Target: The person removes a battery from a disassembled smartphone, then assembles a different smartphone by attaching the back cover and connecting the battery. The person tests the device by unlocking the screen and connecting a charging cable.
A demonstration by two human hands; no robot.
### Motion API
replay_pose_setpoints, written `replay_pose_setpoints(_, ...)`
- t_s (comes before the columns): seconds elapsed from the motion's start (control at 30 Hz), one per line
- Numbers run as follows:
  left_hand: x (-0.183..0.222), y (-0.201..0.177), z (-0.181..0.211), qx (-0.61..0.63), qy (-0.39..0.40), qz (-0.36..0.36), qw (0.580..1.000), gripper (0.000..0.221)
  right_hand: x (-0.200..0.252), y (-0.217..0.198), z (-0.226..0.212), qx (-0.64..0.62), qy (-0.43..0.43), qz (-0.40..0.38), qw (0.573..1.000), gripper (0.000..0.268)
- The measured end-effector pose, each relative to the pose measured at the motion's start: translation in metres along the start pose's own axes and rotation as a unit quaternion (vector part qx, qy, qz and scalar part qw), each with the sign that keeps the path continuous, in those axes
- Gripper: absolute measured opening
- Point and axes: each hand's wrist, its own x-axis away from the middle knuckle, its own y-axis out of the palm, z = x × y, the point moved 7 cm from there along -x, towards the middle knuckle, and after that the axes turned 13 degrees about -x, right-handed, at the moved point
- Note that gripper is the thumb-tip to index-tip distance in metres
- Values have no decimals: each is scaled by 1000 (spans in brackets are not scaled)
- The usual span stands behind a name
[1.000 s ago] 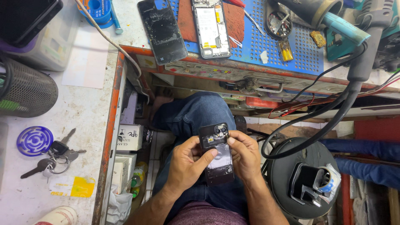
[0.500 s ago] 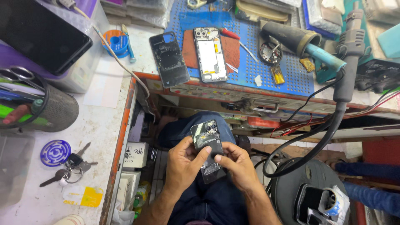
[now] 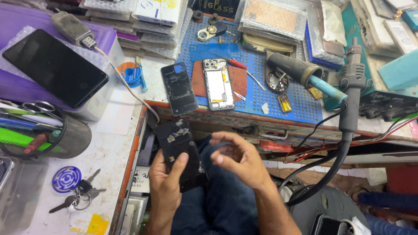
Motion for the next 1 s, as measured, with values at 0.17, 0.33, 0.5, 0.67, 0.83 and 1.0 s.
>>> replay_pose_setpoints(0.17, -3, -16, -18, 49, -54, 17, 997, 22, -39, -1, -63, 470, -202, 179, 840, 60)
replay_pose_setpoints(0.33, 5, -11, -21, 33, -76, 24, 996, 20, -88, 16, -77, 624, -241, 200, 716, 83)
replay_pose_setpoints(0.5, -7, -4, 34, -281, 6, 38, 959, 18, -89, 17, -92, 607, -326, 188, 700, 77)
replay_pose_setpoints(0.67, -57, 52, 100, -547, 222, 43, 806, 29, -88, -27, -127, 480, -276, 169, 815, 37)
replay_pose_setpoints(0.83, -130, 125, 106, -616, 270, 7, 739, 46, -135, -45, -130, 315, -177, 93, 928, 34)
replay_pose_setpoints(1.0, -155, 136, 106, -572, 224, -43, 788, 41, -136, -14, -152, 425, -292, -130, 847, 100)
